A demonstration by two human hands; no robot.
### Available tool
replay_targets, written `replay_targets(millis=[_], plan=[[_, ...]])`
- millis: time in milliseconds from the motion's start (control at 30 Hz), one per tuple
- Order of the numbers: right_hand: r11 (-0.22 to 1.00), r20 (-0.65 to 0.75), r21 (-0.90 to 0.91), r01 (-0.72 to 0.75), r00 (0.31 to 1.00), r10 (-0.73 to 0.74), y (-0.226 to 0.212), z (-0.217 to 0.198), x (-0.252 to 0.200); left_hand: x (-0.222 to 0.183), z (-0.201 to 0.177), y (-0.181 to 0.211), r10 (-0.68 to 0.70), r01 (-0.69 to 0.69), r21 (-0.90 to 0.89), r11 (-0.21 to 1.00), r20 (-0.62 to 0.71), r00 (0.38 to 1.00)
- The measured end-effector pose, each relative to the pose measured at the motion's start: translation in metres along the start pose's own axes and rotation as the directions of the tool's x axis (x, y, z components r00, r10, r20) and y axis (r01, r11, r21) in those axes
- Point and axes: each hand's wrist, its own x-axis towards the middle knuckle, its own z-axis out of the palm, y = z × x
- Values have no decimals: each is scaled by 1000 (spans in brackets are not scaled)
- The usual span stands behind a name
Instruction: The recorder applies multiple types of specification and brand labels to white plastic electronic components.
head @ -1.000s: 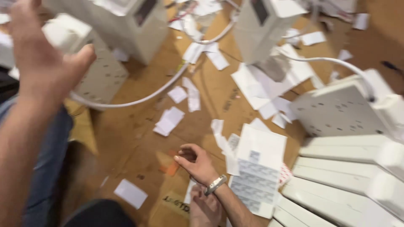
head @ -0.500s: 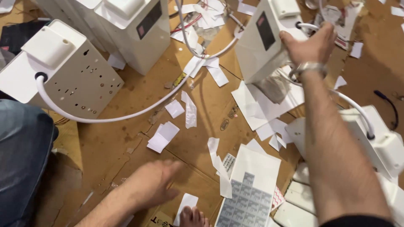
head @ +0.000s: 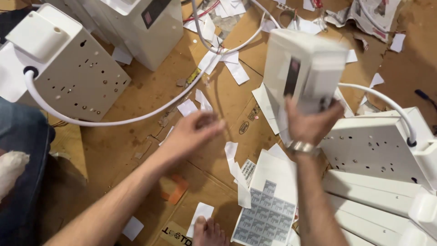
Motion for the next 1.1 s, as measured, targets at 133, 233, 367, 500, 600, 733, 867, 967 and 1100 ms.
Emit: replay_targets(millis=[133,233,367,500,600,733,867,967,1100], plan=[[949,-117,294,-116,981,156,24,5,-104,98,37,25,-91,70,-349,935,-42,995],[932,-84,337,-130,982,168,12,2,-130,143,66,73,-21,7,-91,996,-162,987],[964,-75,256,-70,993,91,3,-2,-144,191,99,86,347,-341,82,936,-73,935],[979,-59,191,75,996,-65,2,-6,-150,195,94,79,30,73,328,942,-300,953],[971,-35,200,131,991,-126,6,-10,-156,175,74,59,-33,78,140,987,-301,953],[953,17,161,256,965,-262,10,-28,-170,120,54,41,-21,-17,-154,988,-241,970],[965,51,145,219,972,-228,-4,-36,-188,52,53,36,75,-149,-207,967,-326,942],[985,43,136,109,992,-116,-7,-35,-190,-15,60,51,311,-317,48,947,-386,869],[973,41,229,20,999,-30,13,-18,-172,-77,78,71,481,-486,64,872,-299,824]])
